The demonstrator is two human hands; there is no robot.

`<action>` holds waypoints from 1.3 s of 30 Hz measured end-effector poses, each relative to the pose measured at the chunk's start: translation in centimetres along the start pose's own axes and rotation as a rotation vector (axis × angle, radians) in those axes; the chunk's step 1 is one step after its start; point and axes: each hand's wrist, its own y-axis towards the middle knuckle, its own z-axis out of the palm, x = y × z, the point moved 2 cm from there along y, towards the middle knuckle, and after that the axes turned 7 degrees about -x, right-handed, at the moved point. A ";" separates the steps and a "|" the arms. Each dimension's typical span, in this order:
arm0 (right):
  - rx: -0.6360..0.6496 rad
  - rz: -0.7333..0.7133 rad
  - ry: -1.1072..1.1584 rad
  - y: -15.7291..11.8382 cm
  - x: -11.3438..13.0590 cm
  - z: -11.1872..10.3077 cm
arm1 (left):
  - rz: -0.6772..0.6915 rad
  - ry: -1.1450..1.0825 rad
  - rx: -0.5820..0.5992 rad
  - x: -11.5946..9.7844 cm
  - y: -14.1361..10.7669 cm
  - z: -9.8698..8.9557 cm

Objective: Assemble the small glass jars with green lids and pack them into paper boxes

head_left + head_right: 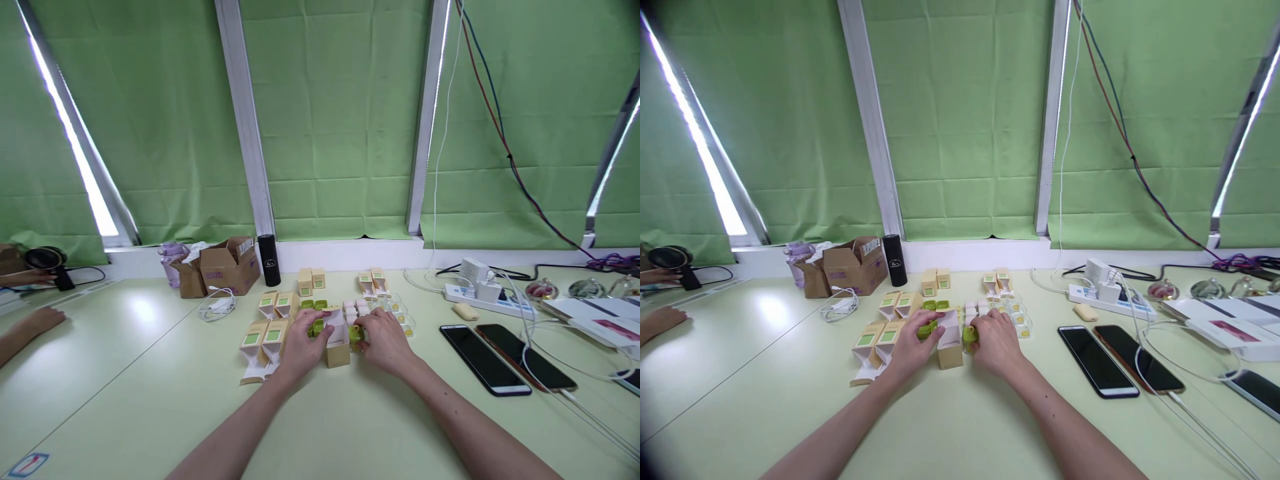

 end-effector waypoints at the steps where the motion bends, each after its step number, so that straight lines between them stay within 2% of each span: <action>1: 0.000 -0.003 -0.003 0.0 0.0 0.0 | -0.006 -0.013 0.001 0.1 0.0 0.0; 5: -0.050 -0.002 0.001 0.1 0.0 -0.3 | -0.029 -0.037 0.013 0.3 0.0 -0.1; 10: -0.219 0.018 0.064 0.3 -0.5 -1.3 | -0.063 -0.036 0.029 0.5 0.0 -0.1; 14: -0.433 0.018 0.245 0.2 -1.0 -1.9 | -0.067 -0.046 0.020 0.6 0.0 -0.1; 17: -0.538 0.004 0.494 0.0 -0.8 -2.1 | -0.055 -0.050 0.010 0.5 0.0 -0.1; 20: -0.541 -0.024 0.721 -0.3 0.1 -1.7 | -0.051 -0.061 0.026 0.2 0.0 -0.2; 23: -0.523 -0.046 0.812 -0.8 1.2 -1.2 | -0.047 -0.076 0.029 -0.1 0.0 -0.1; 29: -0.430 -0.080 0.808 -1.3 2.5 -0.1 | -0.042 -0.070 -0.002 0.1 -0.2 0.3; 39: -0.457 -0.109 0.723 -0.8 1.8 0.2 | -0.086 -0.025 0.054 0.4 -0.6 0.3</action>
